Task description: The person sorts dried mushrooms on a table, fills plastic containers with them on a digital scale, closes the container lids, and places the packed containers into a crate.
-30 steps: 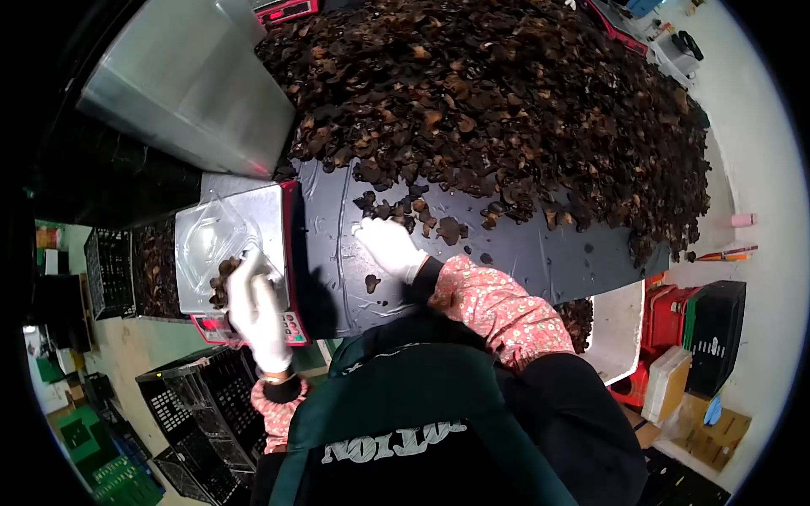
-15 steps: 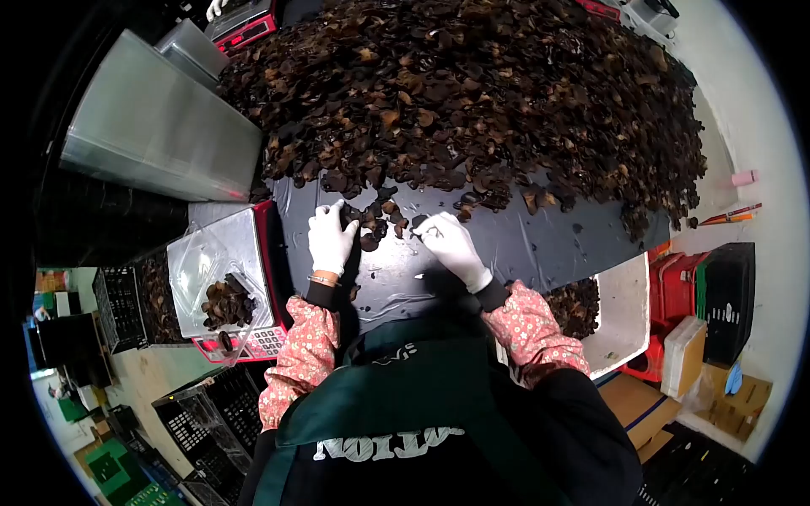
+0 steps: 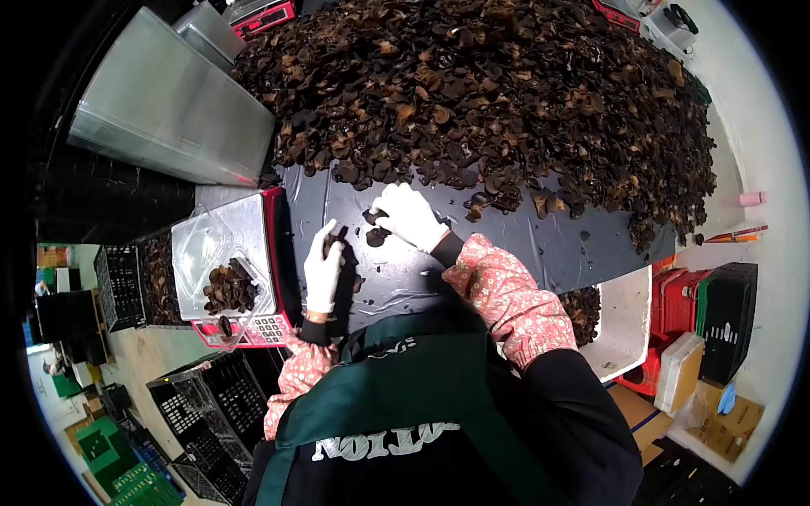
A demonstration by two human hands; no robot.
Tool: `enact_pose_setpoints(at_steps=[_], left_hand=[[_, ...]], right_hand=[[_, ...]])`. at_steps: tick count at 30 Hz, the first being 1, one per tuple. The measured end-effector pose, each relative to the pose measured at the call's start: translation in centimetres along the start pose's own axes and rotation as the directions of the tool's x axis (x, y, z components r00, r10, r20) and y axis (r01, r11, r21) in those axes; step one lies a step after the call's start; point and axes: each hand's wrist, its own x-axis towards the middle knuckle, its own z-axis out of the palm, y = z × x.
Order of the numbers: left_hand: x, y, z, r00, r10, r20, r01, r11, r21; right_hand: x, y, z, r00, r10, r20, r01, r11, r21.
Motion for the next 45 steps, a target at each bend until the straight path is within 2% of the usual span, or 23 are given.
enact_pose_setpoints(at_steps=[2, 3, 4, 6, 8, 10, 12, 15, 20, 24, 26, 28, 29, 33, 35, 36, 37, 38, 41, 42, 43, 44, 45], left_hand=[[-1.9, -0.5, -1.7, 0.997, 0.073, 0.003, -0.073, 0.988, 0.138], [-2.8, -0.8, -2.1, 0.974, 0.223, -0.049, -0.203, 0.944, 0.261], [-3.8, 0.0, -2.5, 0.992, 0.095, -0.087, -0.069, 0.963, 0.26], [-5.0, -0.9, -3.2, 0.997, 0.027, -0.069, -0.008, 0.967, 0.253], [-5.6, -0.8, -2.7, 0.978, 0.204, -0.033, -0.181, 0.923, 0.339], [-6.2, -1.3, -2.1, 0.988, 0.139, 0.074, -0.157, 0.901, 0.403], [-6.2, -1.5, -1.2, 0.971, 0.219, 0.097, -0.237, 0.82, 0.521], [-5.8, -0.3, -0.6, 0.972, 0.182, 0.151, -0.237, 0.775, 0.586], [-4.2, 0.8, 0.9, 0.983, 0.052, 0.176, -0.165, 0.676, 0.718], [-3.6, -0.7, 1.1, 0.972, 0.178, 0.155, -0.234, 0.643, 0.729], [-3.9, -0.8, 1.8, 0.964, 0.242, 0.109, -0.243, 0.641, 0.728], [-4.0, -1.0, 1.8, 0.935, 0.333, 0.119, -0.313, 0.622, 0.718], [-4.1, -0.8, 1.7, 0.898, 0.426, 0.11, -0.38, 0.623, 0.683], [-3.9, -1.6, 1.7, 0.893, 0.447, -0.044, -0.355, 0.762, 0.542], [-3.5, -0.9, 0.8, 0.878, 0.466, -0.108, -0.415, 0.854, 0.312], [-3.8, -0.4, 0.0, 0.877, 0.465, -0.125, -0.408, 0.855, 0.319], [-4.4, 1.8, -1.2, 0.988, 0.14, -0.07, -0.141, 0.99, 0.002], [-5.0, 3.9, -2.4, 0.982, -0.164, 0.09, 0.183, 0.941, -0.286], [-6.9, 7.8, -7.0, 0.988, -0.089, -0.123, 0.043, 0.943, -0.331], [-7.5, 9.3, -8.9, 0.966, -0.048, -0.253, -0.033, 0.952, -0.305], [-7.5, 7.6, -10.8, 0.899, 0.016, -0.437, -0.079, 0.989, -0.127], [-7.7, 9.2, -12.6, 0.842, 0.065, -0.536, -0.16, 0.978, -0.133], [-7.9, 10.3, -14.3, 0.802, -0.03, -0.596, -0.158, 0.953, -0.26]], right_hand=[[-0.7, -0.2, -0.2, 0.998, -0.054, -0.037, 0.054, 0.998, 0.019], [-1.4, -0.4, -0.5, 0.986, -0.115, -0.123, 0.116, 0.993, 0.007], [-2.3, -0.5, -0.9, 0.977, -0.16, -0.139, 0.166, 0.986, 0.033], [-4.2, -0.9, -1.2, 0.981, -0.147, -0.124, 0.159, 0.983, 0.091], [-6.0, -1.1, -0.5, 0.976, -0.155, -0.151, 0.157, 0.988, -0.001], [-7.1, -1.6, -0.1, 0.972, -0.148, -0.182, 0.145, 0.989, -0.032], [-7.1, -2.3, 0.0, 0.972, -0.135, -0.191, 0.129, 0.991, -0.043], [-6.2, -3.6, 0.6, 0.97, -0.133, -0.205, 0.119, 0.99, -0.08], [-4.1, -3.8, 2.3, 0.994, -0.111, -0.005, 0.107, 0.969, -0.222], [-3.5, -2.4, 2.6, 0.97, -0.209, 0.127, 0.23, 0.956, -0.185], [-3.9, -1.5, 3.2, 0.968, -0.232, 0.097, 0.246, 0.955, -0.168], [-3.8, -0.9, 3.9, 0.94, -0.295, -0.174, 0.289, 0.955, -0.058], [-3.9, -0.9, 3.6, 0.94, -0.307, -0.149, 0.28, 0.944, -0.176], [-3.0, -2.1, 2.0, 0.942, 0.055, -0.331, 0.015, 0.979, 0.206], [-2.2, -2.0, 1.5, 0.922, 0.225, -0.316, -0.093, 0.919, 0.384], [-1.5, -2.1, 1.1, 0.911, 0.287, -0.295, -0.127, 0.879, 0.46], [-0.8, -2.5, 0.9, 0.893, 0.435, -0.112, -0.269, 0.717, 0.643], [-0.1, -3.8, 0.1, 0.899, 0.438, 0.006, -0.298, 0.602, 0.741], [2.5, -10.4, -1.5, 0.978, 0.206, -0.021, -0.111, 0.608, 0.786], [3.5, -12.3, -1.1, 0.978, 0.182, 0.105, -0.188, 0.529, 0.828], [4.4, -15.6, -2.0, 0.981, 0.117, 0.152, -0.191, 0.525, 0.83], [5.3, -17.9, -1.5, 0.977, 0.041, 0.207, -0.204, 0.439, 0.875], [6.4, -20.2, -0.9, 0.984, -0.013, 0.177, -0.146, 0.511, 0.847]])
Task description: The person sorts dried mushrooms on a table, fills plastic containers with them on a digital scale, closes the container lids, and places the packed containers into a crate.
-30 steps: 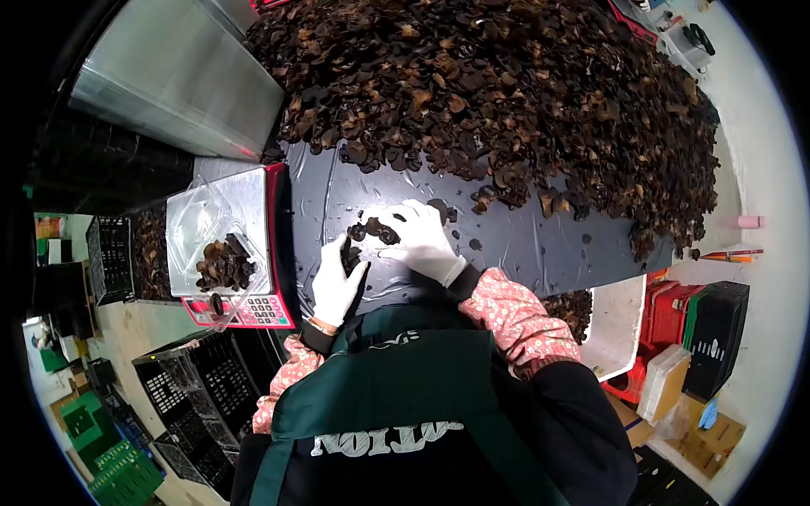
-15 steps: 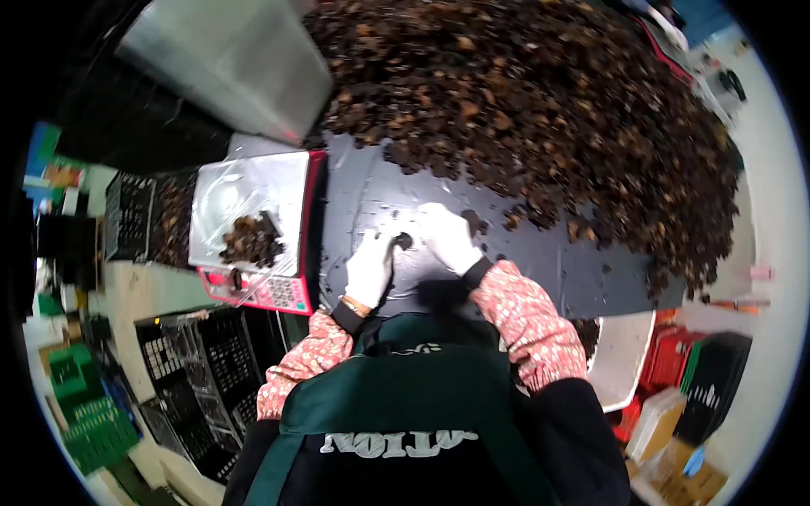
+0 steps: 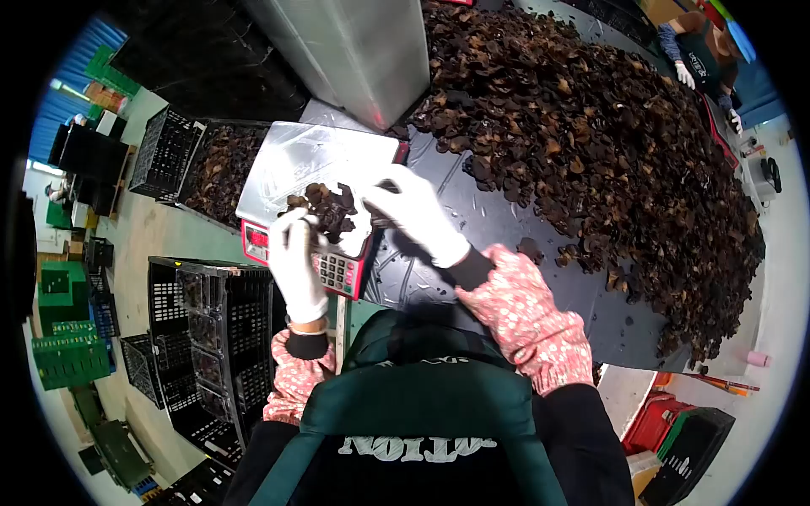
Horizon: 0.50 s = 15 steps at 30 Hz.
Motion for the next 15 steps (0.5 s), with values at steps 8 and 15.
enact_pose_setpoints(at_steps=[8, 15], left_hand=[[4.2, -2.2, -3.3, 0.962, 0.18, -0.206, -0.152, 0.978, 0.146], [5.7, -3.7, -4.7, 0.967, 0.098, -0.237, -0.168, 0.94, -0.298]], right_hand=[[4.1, 2.2, 10.2, 0.881, -0.418, 0.223, 0.473, 0.748, -0.466], [3.4, 1.3, 9.0, 0.818, -0.376, 0.436, 0.57, 0.639, -0.516]])
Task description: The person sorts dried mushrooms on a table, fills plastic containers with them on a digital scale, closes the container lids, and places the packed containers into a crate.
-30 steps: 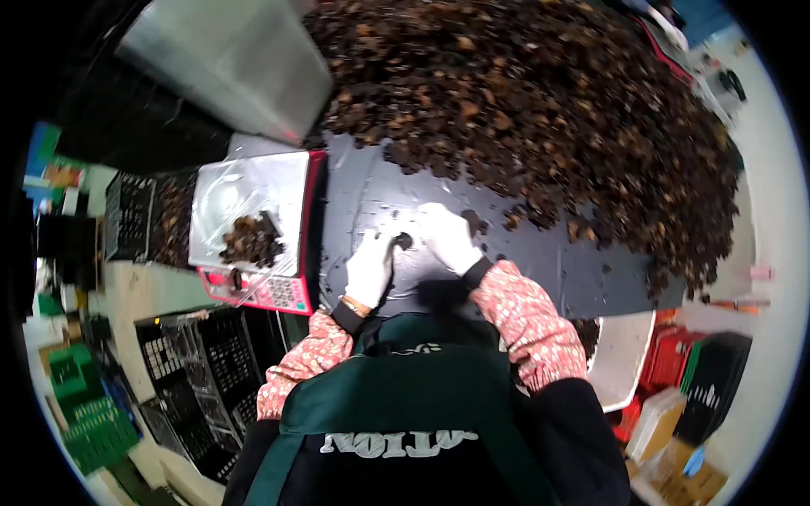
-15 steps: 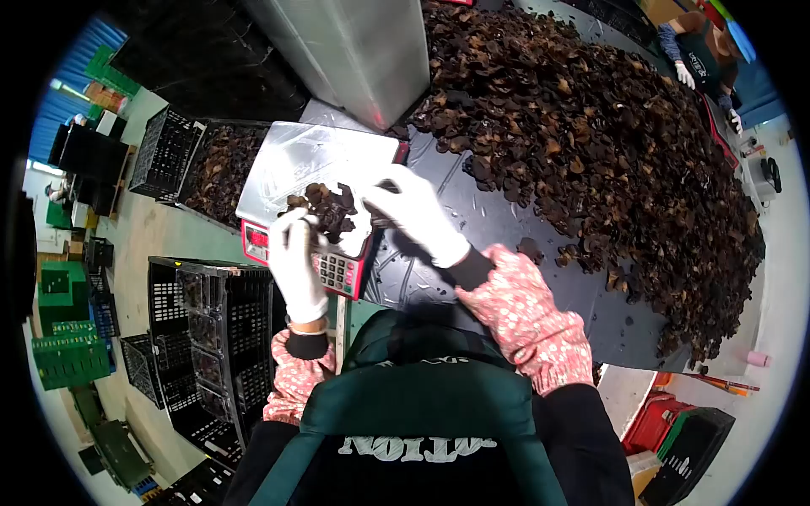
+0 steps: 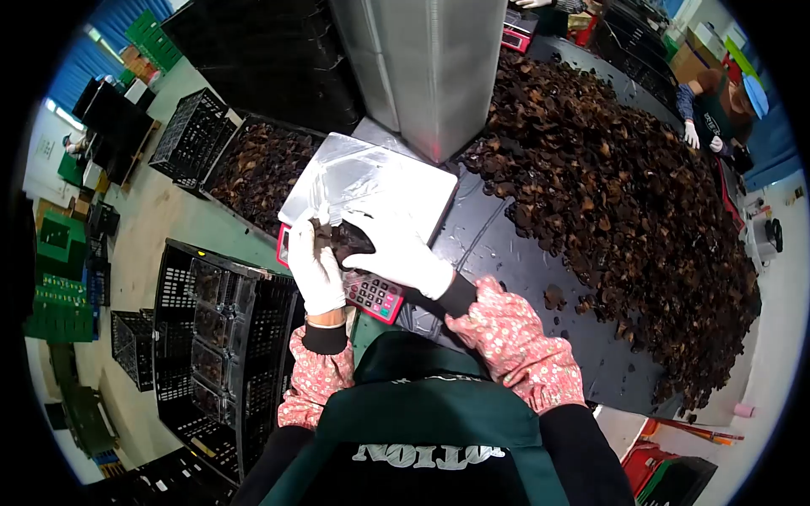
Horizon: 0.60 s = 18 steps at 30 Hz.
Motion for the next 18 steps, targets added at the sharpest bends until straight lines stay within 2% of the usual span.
enact_pose_setpoints(at_steps=[2, 3, 4, 5, 6, 8, 10, 12, 13, 14, 15, 16, 17, 18], left_hand=[[0.2, 0.6, -0.3, 0.998, -0.034, 0.056, 0.04, 0.993, -0.109], [0.1, 0.9, -0.5, 0.978, -0.186, 0.093, 0.208, 0.897, -0.389], [0.2, 1.1, -0.7, 0.977, -0.189, 0.097, 0.212, 0.898, -0.385], [0.3, 1.2, -0.8, 0.96, -0.246, 0.131, 0.278, 0.819, -0.503], [0.5, 1.4, -0.9, 0.938, -0.298, 0.174, 0.341, 0.718, -0.606], [0.5, 1.8, -1.0, 0.914, -0.333, 0.23, 0.399, 0.651, -0.645], [0.2, 1.9, -0.6, 0.902, -0.349, 0.253, 0.429, 0.669, -0.607], [-0.9, 1.7, 1.0, 0.93, -0.28, 0.239, 0.361, 0.819, -0.446], [-1.9, 2.2, 2.5, 0.933, -0.274, 0.235, 0.337, 0.892, -0.301], [-3.3, 2.2, 3.8, 0.933, -0.266, 0.244, 0.307, 0.94, -0.15], [-5.0, 1.4, 4.8, 0.937, -0.198, 0.289, 0.217, 0.976, -0.035], [-6.9, 1.4, 6.3, 0.931, -0.136, 0.338, 0.054, 0.969, 0.242], [-9.2, 0.2, 6.8, 0.886, -0.19, 0.422, 0.009, 0.919, 0.394], [-11.3, -1.7, 6.7, 0.833, -0.245, 0.496, -0.063, 0.848, 0.526]], right_hand=[[-0.5, -1.1, -0.8, 1.0, 0.021, -0.01, -0.021, 1.0, -0.003], [-0.5, -0.7, -0.2, 1.0, 0.022, -0.012, -0.022, 1.0, 0.0], [-0.5, -0.3, 0.4, 0.999, -0.026, -0.026, 0.024, 0.996, -0.08], [-0.8, 0.2, 0.9, 0.997, -0.073, -0.039, 0.066, 0.985, -0.161], [-1.1, 0.7, 1.2, 0.997, -0.064, -0.048, 0.056, 0.985, -0.161], [-1.0, 0.0, 0.1, 0.991, -0.089, -0.1, 0.076, 0.989, -0.123], [-1.2, -0.7, -1.4, 0.982, -0.074, -0.171, 0.06, 0.994, -0.086], [-2.2, -1.4, -2.7, 0.946, 0.068, -0.318, 0.0, 0.978, 0.21], [-3.2, -2.8, -4.0, 0.915, 0.389, -0.103, -0.29, 0.815, 0.502], [-4.2, -2.9, -4.6, 0.916, 0.367, -0.163, -0.28, 0.875, 0.394], [-5.5, -2.6, -4.4, 0.884, 0.459, -0.088, -0.306, 0.711, 0.633], [-7.3, -2.1, -4.1, 0.853, 0.522, -0.005, -0.293, 0.488, 0.822], [-9.3, -1.9, -4.3, 0.806, 0.591, 0.033, -0.245, 0.282, 0.928], [-11.2, -1.8, -4.4, 0.756, 0.654, 0.018, -0.128, 0.121, 0.984]])
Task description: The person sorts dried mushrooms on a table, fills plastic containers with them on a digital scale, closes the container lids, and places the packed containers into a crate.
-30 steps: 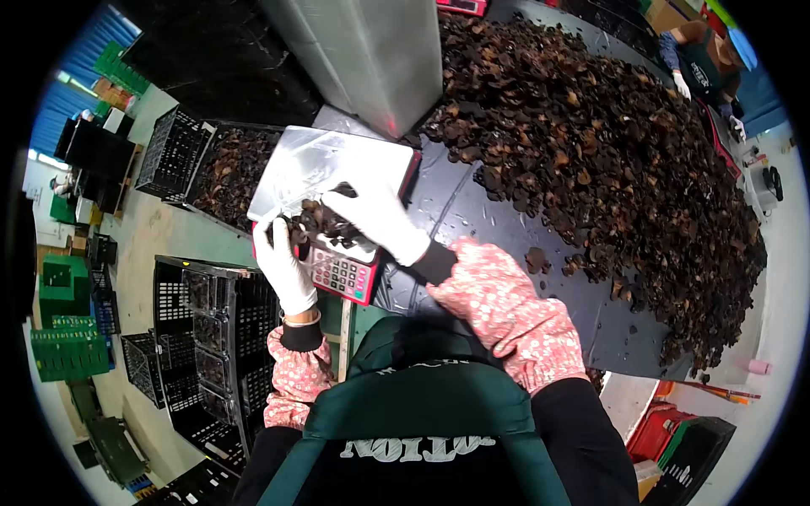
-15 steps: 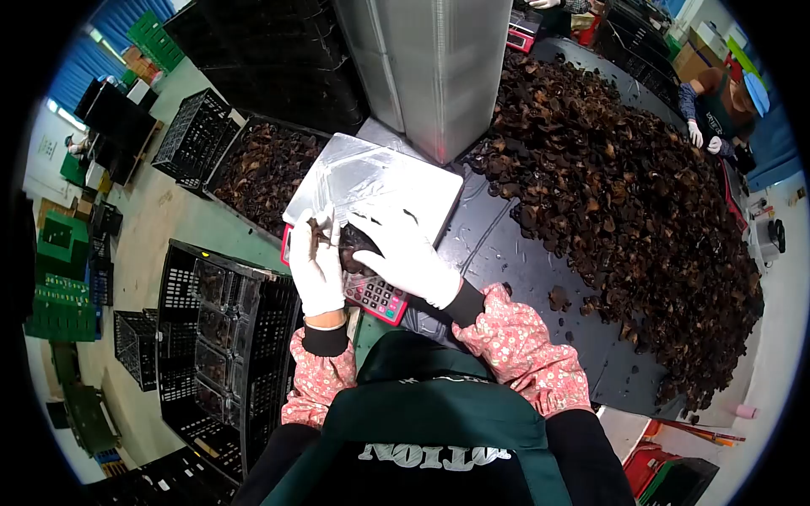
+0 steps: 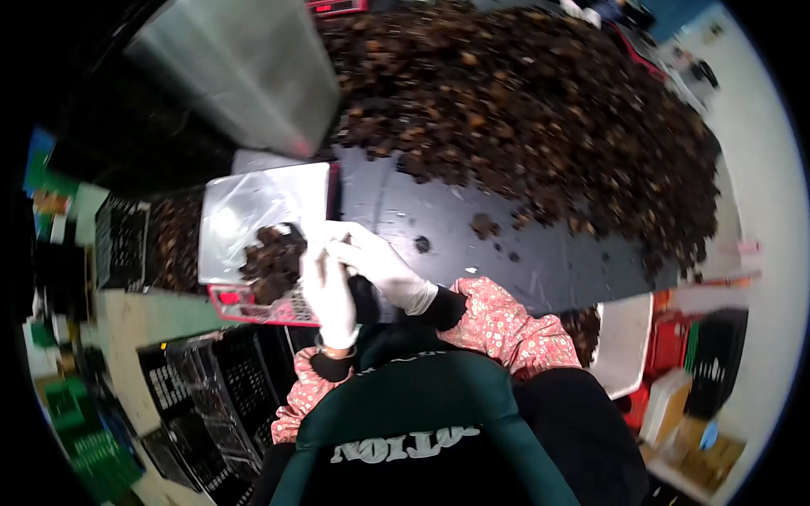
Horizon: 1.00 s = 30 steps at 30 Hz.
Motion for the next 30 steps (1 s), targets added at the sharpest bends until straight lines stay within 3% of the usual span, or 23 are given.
enact_pose_setpoints(at_steps=[1, 2, 3, 4, 5, 6, 8, 9, 10, 11, 12, 14, 16, 17, 19, 21, 22, 23, 26, 27, 28, 29, 30], left_hand=[[-0.9, -1.9, 2.4, 0.986, 0.151, 0.07, -0.156, 0.985, 0.077], [-1.9, -3.8, 4.8, 0.944, 0.298, 0.138, -0.316, 0.939, 0.132], [-3.2, -3.6, 6.1, 0.946, 0.107, 0.307, -0.088, 0.993, -0.075], [-3.7, -3.5, 6.9, 0.891, 0.106, 0.441, -0.034, 0.985, -0.168], [-4.2, -3.4, 7.7, 0.818, 0.103, 0.566, 0.043, 0.97, -0.24], [-4.2, -3.4, 8.4, 0.807, 0.103, 0.581, 0.047, 0.97, -0.237], [-3.4, -3.2, 9.7, 0.859, 0.25, 0.448, -0.165, 0.961, -0.22], [-2.5, -3.4, 9.7, 0.874, 0.209, 0.44, -0.137, 0.972, -0.19], [-1.2, -4.4, 9.8, 0.873, 0.304, 0.383, -0.32, 0.947, -0.024], [-0.3, -4.9, 9.4, 0.892, 0.218, 0.395, -0.29, 0.948, 0.13], [0.4, -5.3, 9.0, 0.909, 0.134, 0.395, -0.258, 0.925, 0.28], [1.1, -7.8, 9.6, 0.89, 0.194, 0.413, -0.347, 0.875, 0.338], [0.7, -7.9, 10.2, 0.839, 0.135, 0.528, -0.438, 0.743, 0.506], [0.6, -7.9, 10.7, 0.827, 0.176, 0.535, -0.496, 0.676, 0.545], [0.5, -8.2, 11.4, 0.807, 0.218, 0.549, -0.555, 0.6, 0.577], [0.7, -8.7, 11.7, 0.812, 0.227, 0.537, -0.524, 0.687, 0.503], [0.6, -8.8, 11.6, 0.809, 0.23, 0.54, -0.529, 0.686, 0.5], [0.5, -8.9, 11.4, 0.832, 0.239, 0.501, -0.494, 0.731, 0.472], [0.4, -9.0, 10.4, 0.856, 0.287, 0.43, -0.426, 0.863, 0.272], [0.2, -9.1, 9.7, 0.886, 0.006, 0.464, -0.102, 0.978, 0.183], [-0.1, -8.3, 8.8, 0.812, -0.267, 0.52, 0.248, 0.963, 0.106], [-0.5, -7.8, 8.2, 0.817, -0.274, 0.508, 0.257, 0.961, 0.105], [-0.8, -7.4, 8.0, 0.761, -0.293, 0.578, 0.425, 0.899, -0.104]], right_hand=[[-0.9, 0.7, -2.9, 0.932, -0.35, 0.095, 0.349, 0.796, -0.493], [-2.2, 1.0, -5.9, 0.771, -0.537, 0.343, 0.542, 0.269, -0.796], [-4.4, 0.1, -7.7, 0.838, -0.462, 0.292, 0.483, 0.377, -0.79], [-6.7, -0.9, -9.5, 0.894, -0.38, 0.238, 0.409, 0.474, -0.78], [-9.6, -0.9, -10.4, 0.987, -0.146, -0.06, 0.114, 0.923, -0.369], [-12.7, -1.3, -11.6, 0.952, -0.134, -0.275, 0.012, 0.915, -0.404], [-18.0, -3.4, -14.8, 0.903, -0.403, -0.148, 0.035, 0.412, -0.91], [-20.9, -3.6, -16.4, 0.812, -0.084, -0.578, -0.081, 0.964, -0.254], [-23.5, -4.3, -18.2, 0.721, -0.068, -0.689, -0.242, 0.908, -0.343], [-26.5, -3.9, -20.8, 0.686, -0.139, -0.714, -0.39, 0.758, -0.522], [-29.1, -4.0, -22.2, 0.737, -0.336, -0.587, -0.496, 0.322, -0.807], [-31.9, -3.6, -23.8, 0.713, -0.38, -0.589, -0.692, -0.249, -0.678], [-30.3, -4.2, -24.0, 0.623, -0.461, -0.632, -0.705, 0.02, -0.709], [-28.4, -4.2, -24.1, 0.661, -0.585, -0.47, -0.57, 0.015, -0.822], [-23.0, -5.5, -22.5, 0.761, -0.649, -0.029, -0.291, -0.301, -0.908], [-17.0, -4.6, -22.0, 0.734, -0.678, 0.04, -0.196, -0.267, -0.944], [-14.3, -3.9, -21.1, 0.721, -0.686, -0.097, -0.195, -0.067, -0.978], [-12.0, -3.3, -21.4, 0.712, -0.702, -0.03, -0.108, -0.068, -0.992], [-7.9, -1.6, -21.8, 0.812, -0.582, -0.04, -0.163, -0.16, -0.974], [-7.3, -1.6, -22.1, 0.817, -0.576, -0.032, -0.153, -0.163, -0.975], [-6.8, -1.4, -22.5, 0.843, -0.537, -0.032, -0.134, -0.151, -0.979], [-6.4, -1.4, -22.4, 0.868, -0.495, -0.031, -0.115, -0.141, -0.983], [-6.2, -1.3, -22.1, 0.875, -0.484, -0.019, -0.102, -0.146, -0.984]])
